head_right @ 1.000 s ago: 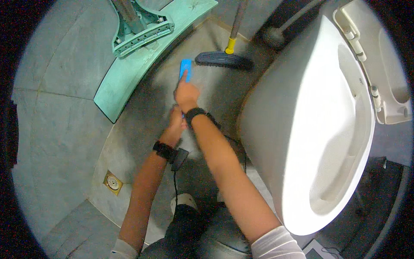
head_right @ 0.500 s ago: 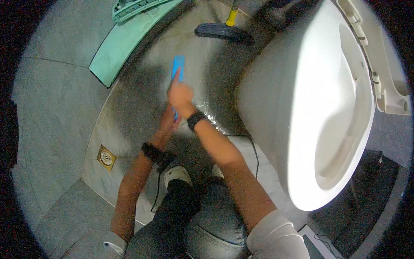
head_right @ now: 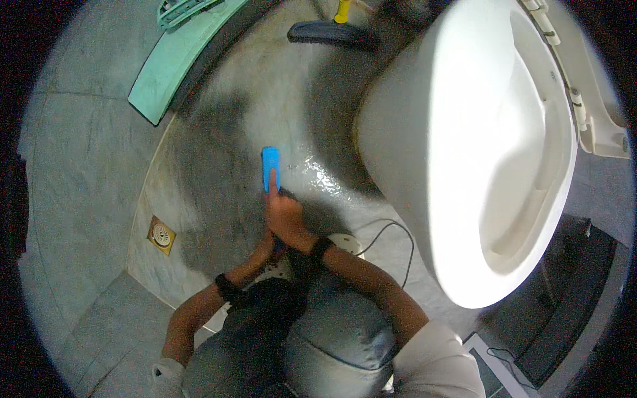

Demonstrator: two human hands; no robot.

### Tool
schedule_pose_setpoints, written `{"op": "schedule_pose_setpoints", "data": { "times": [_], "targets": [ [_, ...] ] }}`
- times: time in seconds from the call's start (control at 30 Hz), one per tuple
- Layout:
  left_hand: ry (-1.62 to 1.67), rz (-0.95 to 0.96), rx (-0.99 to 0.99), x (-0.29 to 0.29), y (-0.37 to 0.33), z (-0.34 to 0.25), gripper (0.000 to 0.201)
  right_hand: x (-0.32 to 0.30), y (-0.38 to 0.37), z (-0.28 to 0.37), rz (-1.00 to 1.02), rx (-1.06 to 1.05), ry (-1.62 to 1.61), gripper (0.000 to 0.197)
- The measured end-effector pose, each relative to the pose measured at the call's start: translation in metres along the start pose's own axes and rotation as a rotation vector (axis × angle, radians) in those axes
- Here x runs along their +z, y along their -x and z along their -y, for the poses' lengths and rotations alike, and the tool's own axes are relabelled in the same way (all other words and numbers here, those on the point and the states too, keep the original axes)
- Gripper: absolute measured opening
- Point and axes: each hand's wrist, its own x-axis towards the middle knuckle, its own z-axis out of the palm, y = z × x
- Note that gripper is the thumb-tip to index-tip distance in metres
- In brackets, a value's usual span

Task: The person cleans the floor by scrubbing the area around a floor drain and near a toilet with a handheld brush, then uses a cloth at a sink to wipe down the base of a faucet.

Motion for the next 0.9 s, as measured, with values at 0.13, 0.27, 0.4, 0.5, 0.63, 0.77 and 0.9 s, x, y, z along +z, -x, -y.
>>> {"op": "schedule_pose_setpoints", "data": {
  "times": [0.13,0.27,0.4,0.5,0.63,0.77,0.9],
  "targets": [
    [0.326,-0.089,0.213,0.029,-0.041,-0.056,0.057,-0.014,-0.047,-0.002,-0.041,0.032,0.025,0.06],
    [-0.093,0.188,0.014,0.023,-0.097,-0.101,0.051,-0.052,-0.115,-0.031,-0.195,0.026,0.088,0.061],
    [0.15,0.174,0.021,0.028,-0.117,-0.061,0.046,-0.052,-0.12,-0.028,-0.191,-0.026,0.029,0.061],
    [0.02,0.123,-0.199,0.047,-0.089,-0.02,0.052,-0.04,-0.055,-0.048,0.019,0.018,0.147,0.062],
    [0.49,0.048,-0.331,0.079,-0.051,0.017,0.048,-0.033,0.0,-0.048,0.048,-0.029,0.235,0.064],
    [0.697,0.26,0.108,0.081,-0.069,-0.02,0.049,-0.043,-0.047,-0.05,-0.048,0.006,0.123,0.056],
    [0.295,0.134,0.041,0.064,-0.113,-0.071,0.046,-0.068,-0.109,-0.052,-0.243,0.07,0.008,0.052]
  ]
}}
